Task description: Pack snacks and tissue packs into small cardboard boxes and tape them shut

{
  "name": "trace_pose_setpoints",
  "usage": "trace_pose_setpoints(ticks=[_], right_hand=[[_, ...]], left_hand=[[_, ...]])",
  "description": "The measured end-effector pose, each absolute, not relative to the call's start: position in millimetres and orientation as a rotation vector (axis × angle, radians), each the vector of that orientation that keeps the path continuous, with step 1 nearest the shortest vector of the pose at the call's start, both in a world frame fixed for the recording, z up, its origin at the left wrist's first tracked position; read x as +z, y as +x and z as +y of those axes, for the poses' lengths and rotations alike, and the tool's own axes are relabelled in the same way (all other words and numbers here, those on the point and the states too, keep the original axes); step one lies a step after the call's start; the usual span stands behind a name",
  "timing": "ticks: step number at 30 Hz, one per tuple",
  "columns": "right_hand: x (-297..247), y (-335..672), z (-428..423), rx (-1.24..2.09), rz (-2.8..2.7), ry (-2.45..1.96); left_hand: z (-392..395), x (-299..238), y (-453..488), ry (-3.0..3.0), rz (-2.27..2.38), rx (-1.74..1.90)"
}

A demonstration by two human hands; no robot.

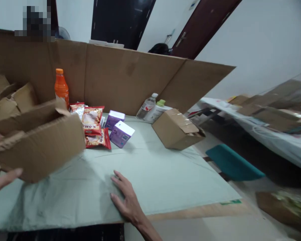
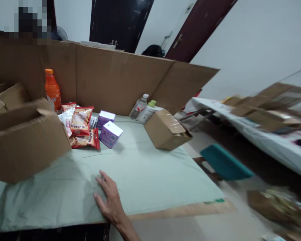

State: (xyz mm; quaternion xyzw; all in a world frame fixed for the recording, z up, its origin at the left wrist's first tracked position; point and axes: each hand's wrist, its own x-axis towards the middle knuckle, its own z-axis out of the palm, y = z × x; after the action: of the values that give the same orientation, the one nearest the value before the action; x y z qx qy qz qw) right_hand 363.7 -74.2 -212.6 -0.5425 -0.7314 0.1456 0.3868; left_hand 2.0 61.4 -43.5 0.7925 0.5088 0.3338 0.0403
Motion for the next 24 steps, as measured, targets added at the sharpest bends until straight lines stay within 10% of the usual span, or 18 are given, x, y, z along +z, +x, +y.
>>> trace_pose_setpoints(ticks=[24], right_hand=[[14, 332, -51, 0.667, -2.473, -0.802]], left_hand=[[-48, 18, 42, 2.739, 0.731, 0.435]])
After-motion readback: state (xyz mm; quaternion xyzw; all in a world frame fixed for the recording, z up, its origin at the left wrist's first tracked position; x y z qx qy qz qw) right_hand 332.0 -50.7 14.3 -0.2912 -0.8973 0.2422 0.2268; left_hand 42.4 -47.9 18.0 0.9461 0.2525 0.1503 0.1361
